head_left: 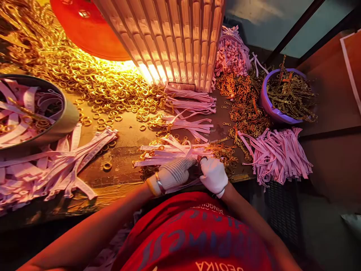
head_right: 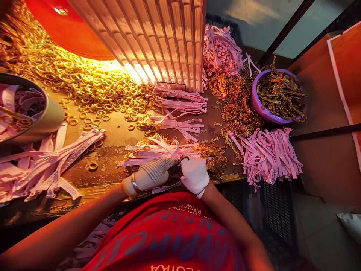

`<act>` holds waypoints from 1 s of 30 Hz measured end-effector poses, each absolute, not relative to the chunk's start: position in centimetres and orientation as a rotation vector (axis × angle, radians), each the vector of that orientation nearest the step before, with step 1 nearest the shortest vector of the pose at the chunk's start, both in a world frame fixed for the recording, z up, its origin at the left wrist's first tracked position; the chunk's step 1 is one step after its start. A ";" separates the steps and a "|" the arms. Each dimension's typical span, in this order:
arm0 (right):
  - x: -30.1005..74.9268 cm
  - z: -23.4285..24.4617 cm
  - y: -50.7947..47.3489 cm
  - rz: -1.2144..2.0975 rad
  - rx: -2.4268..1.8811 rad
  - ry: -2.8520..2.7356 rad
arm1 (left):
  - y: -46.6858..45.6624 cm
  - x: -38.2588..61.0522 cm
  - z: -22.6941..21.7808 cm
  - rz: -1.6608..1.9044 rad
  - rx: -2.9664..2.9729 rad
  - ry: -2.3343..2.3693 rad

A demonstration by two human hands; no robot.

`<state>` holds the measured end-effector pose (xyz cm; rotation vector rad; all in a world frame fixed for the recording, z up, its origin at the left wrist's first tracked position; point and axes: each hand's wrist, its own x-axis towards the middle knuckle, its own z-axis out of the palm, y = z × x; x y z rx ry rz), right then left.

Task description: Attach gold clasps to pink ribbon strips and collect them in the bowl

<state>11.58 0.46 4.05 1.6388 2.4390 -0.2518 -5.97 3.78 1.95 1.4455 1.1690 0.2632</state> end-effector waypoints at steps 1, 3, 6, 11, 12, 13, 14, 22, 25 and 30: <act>11.7 4.2 0.5 -0.270 1.638 2.426 | 3.6 -5.9 1.8 0.248 1.481 1.178; 11.9 5.0 0.7 -0.321 1.643 2.391 | 3.2 -5.7 1.5 0.271 1.542 1.188; 12.4 6.6 1.3 -0.463 1.541 2.390 | 2.5 -5.4 1.1 0.411 1.405 1.151; 12.9 7.7 2.4 -0.655 1.495 2.199 | 1.6 -4.9 1.0 0.528 1.314 1.129; 12.9 7.5 2.6 -0.656 1.505 2.172 | 1.5 -4.9 1.1 0.517 1.331 1.141; 12.8 7.1 2.6 -0.651 1.504 2.163 | 1.3 -4.9 1.2 0.501 1.351 1.159; 12.8 6.8 2.6 -0.643 1.493 2.168 | 1.2 -4.9 1.3 0.483 1.373 1.178; 13.0 5.4 0.7 -0.594 1.394 2.261 | 1.1 -4.5 0.8 0.361 1.527 1.149; 13.4 5.7 0.7 -0.548 1.424 2.241 | 2.6 -4.5 1.3 0.341 1.563 1.059; 15.8 5.2 1.2 -0.480 1.655 2.183 | 7.1 -8.5 3.5 0.318 1.678 1.096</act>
